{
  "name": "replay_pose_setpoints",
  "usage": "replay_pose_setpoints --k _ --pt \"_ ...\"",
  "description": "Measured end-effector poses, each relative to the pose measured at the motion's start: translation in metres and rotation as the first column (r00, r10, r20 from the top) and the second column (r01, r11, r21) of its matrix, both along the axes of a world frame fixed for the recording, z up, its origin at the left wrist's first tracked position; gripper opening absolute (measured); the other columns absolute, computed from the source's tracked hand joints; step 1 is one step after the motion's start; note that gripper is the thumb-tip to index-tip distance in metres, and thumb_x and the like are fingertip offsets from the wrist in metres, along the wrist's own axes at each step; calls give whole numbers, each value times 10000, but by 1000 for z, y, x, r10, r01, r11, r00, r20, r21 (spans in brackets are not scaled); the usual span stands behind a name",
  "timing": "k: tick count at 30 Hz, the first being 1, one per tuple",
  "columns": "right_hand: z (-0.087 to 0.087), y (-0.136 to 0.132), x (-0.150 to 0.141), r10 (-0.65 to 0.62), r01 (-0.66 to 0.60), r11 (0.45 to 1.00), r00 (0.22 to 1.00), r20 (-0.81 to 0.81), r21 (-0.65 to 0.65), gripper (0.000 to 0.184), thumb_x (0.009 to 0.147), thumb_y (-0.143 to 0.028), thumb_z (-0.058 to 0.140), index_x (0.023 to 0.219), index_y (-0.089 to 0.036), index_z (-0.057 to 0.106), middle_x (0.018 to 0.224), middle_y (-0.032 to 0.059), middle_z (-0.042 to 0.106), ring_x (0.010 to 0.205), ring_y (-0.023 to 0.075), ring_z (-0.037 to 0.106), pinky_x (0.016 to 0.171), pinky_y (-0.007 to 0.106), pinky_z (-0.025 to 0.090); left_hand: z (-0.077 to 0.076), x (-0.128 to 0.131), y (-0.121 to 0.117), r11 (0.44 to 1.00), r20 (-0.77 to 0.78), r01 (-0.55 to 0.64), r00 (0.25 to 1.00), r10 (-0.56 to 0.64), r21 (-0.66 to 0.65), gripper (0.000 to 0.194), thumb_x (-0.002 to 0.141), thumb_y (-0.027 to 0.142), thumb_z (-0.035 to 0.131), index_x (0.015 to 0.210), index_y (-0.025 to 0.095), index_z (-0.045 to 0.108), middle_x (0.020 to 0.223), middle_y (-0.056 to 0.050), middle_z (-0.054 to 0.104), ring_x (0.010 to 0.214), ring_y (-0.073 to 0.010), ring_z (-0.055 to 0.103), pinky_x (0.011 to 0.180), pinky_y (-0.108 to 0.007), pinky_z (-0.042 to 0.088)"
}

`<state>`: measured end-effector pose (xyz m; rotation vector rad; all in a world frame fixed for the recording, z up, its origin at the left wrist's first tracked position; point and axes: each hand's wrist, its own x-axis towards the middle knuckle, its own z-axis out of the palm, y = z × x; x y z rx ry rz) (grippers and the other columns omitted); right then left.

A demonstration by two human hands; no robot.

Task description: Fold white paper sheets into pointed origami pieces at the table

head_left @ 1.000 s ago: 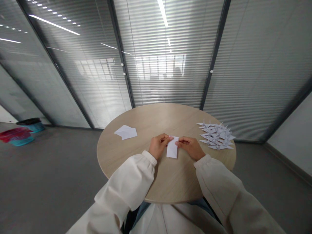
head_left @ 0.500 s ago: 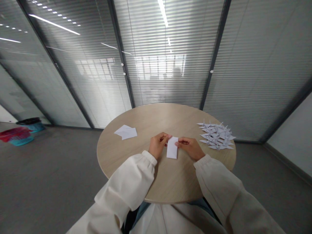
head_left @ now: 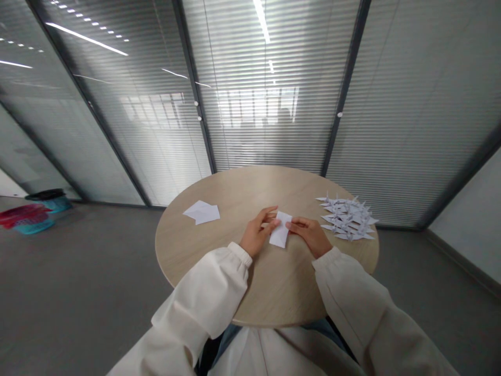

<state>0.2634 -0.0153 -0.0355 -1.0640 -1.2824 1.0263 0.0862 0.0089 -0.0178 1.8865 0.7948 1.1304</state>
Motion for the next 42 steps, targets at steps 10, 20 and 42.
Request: replay_pose_setpoints --k 10,20,42 --pt "-5 4 2 -62 52 998 947 -315 -40 301 615 -435 747 710 -167 647 749 31 651 698 167 612 704 304 510 -5 0 0 970 -112 141 986 -120 196 766 646 243 764 1319 305 404 1347 -93 417 1203 -263 431 804 -323 522" --pt "-5 5 3 -34 10 998 933 -359 -68 296 597 -411 766 698 -159 650 760 36 655 710 172 617 721 314 515 -8 0 1 981 -85 92 993 -78 172 577 714 205 700 1255 257 506 1294 -85 496 1074 -215 548 796 -310 547" --pt "-3 1 0 15 -37 996 964 -266 -79 265 585 -391 774 644 -161 658 704 18 647 693 152 608 751 300 510 -5 -2 -2 988 -119 30 993 -12 148 433 817 149 485 1245 212 504 1204 -75 576 1060 -198 558 793 -287 510"
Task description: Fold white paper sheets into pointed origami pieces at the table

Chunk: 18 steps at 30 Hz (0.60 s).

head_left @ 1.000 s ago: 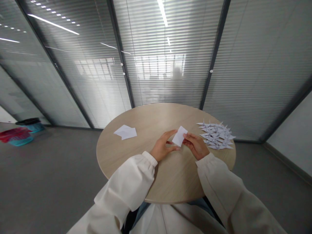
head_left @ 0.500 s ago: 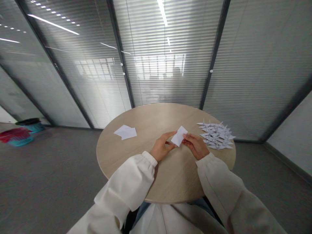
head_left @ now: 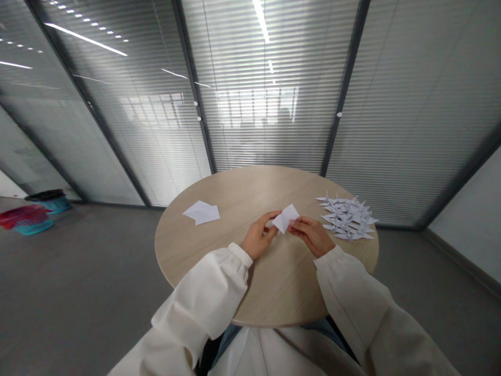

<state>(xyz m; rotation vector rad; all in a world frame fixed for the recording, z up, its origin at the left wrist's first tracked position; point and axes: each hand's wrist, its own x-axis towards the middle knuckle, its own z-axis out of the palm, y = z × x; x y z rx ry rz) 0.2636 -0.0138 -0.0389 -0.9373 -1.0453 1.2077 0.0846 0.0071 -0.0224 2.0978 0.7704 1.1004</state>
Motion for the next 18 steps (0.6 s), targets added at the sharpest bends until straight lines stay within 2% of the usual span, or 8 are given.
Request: replay_pose_setpoints --k 6,11,15,18 --pt "0 0 -3 -1 0 1000 997 77 4 318 598 -432 754 702 -148 657 725 42 659 688 162 620 732 322 510 -3 0 5 994 60 -94 994 97 -51 331 864 258 474 1172 183 566 1132 -73 614 902 -172 615 736 -255 523" --pt "-1 4 -3 -118 108 992 977 176 66 511 601 -431 754 1020 -184 600 918 66 670 823 192 630 778 341 490 -2 0 7 986 90 -136 985 145 -92 366 889 415 420 1088 162 593 944 -56 641 740 -144 616 616 -221 528" --pt "0 5 -2 -187 158 977 955 230 141 529 617 -432 742 1064 -203 575 1044 86 637 987 218 593 872 363 455 -3 -1 10 975 18 -212 977 214 -71 379 886 470 391 932 157 600 770 -24 622 621 -135 597 553 -221 493" --pt "1 3 -2 -187 129 970 938 292 207 469 649 -408 727 1051 -209 591 1028 76 645 984 212 600 879 355 456 -4 -1 12 970 -56 -237 971 234 -55 381 883 470 391 865 150 598 705 -18 617 589 -138 585 543 -223 457"
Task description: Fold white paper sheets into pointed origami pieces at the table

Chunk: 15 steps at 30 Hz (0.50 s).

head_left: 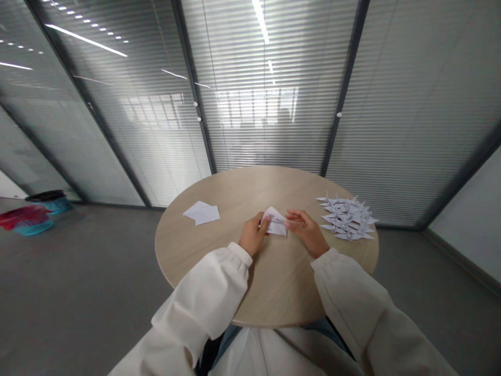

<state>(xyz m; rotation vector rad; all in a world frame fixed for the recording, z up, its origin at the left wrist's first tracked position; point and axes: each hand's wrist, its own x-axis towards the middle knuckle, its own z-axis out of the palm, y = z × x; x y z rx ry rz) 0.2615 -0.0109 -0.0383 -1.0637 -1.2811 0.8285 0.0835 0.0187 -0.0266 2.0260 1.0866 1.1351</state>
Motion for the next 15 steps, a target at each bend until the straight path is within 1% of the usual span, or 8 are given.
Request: replay_pose_setpoints --k 2,4,7,9,11,15 --pt "0 -1 0 2 -6 999 995 103 42 406 689 -390 697 1039 -207 602 1000 65 659 953 202 613 867 341 462 0 0 0 1000 -55 12 998 -11 20 377 877 460 406 824 145 608 684 -16 618 592 -138 573 552 -221 431" --pt "0 -2 1 -5 -7 998 980 198 65 319 719 -379 667 981 -202 630 955 52 675 905 195 626 836 323 471 1 0 -1 999 -100 28 995 -24 43 373 866 453 429 786 143 622 667 -11 614 601 -135 555 559 -217 403" --pt "0 -4 2 -20 7 999 968 251 54 214 735 -374 643 841 -190 669 826 31 690 784 189 633 745 304 479 0 1 0 999 -96 47 994 -46 10 363 833 458 484 774 136 642 654 -9 613 612 -136 542 557 -214 380" --pt "0 -4 3 -34 23 999 967 254 45 204 744 -374 627 793 -183 677 755 21 684 713 181 623 686 293 472 -2 1 2 996 -28 68 997 -70 -61 341 791 454 547 792 129 649 662 -14 625 619 -139 552 556 -211 384" --pt "0 -5 4 -39 31 999 969 246 39 206 744 -370 622 788 -178 680 736 17 682 683 175 615 656 282 465 -3 2 4 983 68 109 993 -100 -149 323 743 436 612 800 120 644 675 -22 641 615 -141 566 556 -212 397" --pt "0 -5 4 -40 36 999 979 197 25 215 723 -371 638 785 -170 681 730 23 690 671 178 621 637 279 469 -3 4 4 926 262 231 953 -153 -300 336 633 376 733 815 116 624 711 -37 673 605 -146 598 566 -225 433"
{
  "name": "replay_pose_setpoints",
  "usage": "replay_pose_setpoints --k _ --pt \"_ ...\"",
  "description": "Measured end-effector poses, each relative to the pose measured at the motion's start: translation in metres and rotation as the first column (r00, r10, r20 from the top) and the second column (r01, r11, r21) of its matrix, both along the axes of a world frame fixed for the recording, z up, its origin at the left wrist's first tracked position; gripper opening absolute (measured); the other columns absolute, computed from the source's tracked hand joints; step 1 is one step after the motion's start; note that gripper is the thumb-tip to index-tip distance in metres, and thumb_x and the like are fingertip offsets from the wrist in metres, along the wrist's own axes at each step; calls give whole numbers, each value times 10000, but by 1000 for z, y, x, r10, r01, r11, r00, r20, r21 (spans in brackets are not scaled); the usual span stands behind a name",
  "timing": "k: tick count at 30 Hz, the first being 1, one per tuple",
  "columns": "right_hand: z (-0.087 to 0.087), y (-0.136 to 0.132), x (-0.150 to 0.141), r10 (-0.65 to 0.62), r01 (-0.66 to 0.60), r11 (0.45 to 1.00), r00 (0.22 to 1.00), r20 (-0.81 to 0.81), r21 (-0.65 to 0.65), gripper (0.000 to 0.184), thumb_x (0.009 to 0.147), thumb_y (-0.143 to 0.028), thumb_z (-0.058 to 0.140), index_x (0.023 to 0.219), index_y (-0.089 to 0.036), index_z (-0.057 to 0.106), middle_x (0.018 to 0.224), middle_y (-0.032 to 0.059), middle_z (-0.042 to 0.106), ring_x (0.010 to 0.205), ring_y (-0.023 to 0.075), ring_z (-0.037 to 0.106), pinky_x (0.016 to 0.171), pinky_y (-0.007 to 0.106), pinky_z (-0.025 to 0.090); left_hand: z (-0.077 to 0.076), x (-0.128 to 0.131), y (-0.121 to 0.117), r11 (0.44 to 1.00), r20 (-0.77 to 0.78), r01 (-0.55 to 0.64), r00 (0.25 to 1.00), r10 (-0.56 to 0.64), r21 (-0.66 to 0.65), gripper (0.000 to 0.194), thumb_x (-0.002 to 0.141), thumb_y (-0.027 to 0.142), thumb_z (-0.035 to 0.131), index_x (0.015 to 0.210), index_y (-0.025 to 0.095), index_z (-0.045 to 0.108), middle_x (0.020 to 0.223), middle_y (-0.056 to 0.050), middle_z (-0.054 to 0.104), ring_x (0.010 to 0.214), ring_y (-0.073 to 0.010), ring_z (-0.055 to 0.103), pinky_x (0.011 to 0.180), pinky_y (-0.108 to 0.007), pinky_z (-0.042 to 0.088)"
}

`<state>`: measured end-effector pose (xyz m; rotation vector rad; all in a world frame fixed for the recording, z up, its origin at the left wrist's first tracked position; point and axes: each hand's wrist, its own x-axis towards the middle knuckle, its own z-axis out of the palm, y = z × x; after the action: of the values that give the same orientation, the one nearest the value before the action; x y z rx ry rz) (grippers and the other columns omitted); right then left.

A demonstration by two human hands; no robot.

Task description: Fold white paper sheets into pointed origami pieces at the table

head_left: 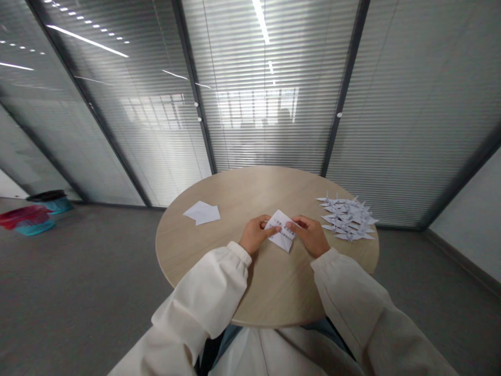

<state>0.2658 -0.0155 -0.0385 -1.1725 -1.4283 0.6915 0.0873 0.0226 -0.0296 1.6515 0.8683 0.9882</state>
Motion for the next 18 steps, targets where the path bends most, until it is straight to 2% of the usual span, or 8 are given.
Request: replay_pose_setpoints --k 6,12,15,18 --pt "-1 1 0 23 -27 999 993 -112 -28 286 707 -419 648 824 -160 678 749 56 711 681 207 658 626 304 509 6 2 -2 993 187 12 982 11 -118 395 507 281 829 806 113 635 747 -34 696 644 -150 631 644 -252 483" --pt "-4 2 -1 81 -89 995 986 -148 -47 269 713 -405 656 836 -166 666 776 62 721 719 223 674 666 327 524 5 0 -2 978 312 29 949 38 -208 387 567 291 813 864 99 656 791 -76 710 675 -170 651 668 -291 510" --pt "-3 -1 -4 117 -121 992 986 -122 -28 369 737 -351 645 1066 -187 606 767 35 713 718 207 670 676 327 524 3 -1 0 974 331 26 942 50 -223 383 624 324 776 908 89 672 840 -103 711 695 -175 653 666 -290 512" --pt "-1 -6 -6 177 -174 982 984 -34 78 587 799 -290 576 1348 -237 373 872 19 690 794 179 654 763 334 513 0 -2 3 973 328 -30 939 106 -228 372 632 336 765 897 89 679 803 -98 710 643 -163 640 591 -257 497"
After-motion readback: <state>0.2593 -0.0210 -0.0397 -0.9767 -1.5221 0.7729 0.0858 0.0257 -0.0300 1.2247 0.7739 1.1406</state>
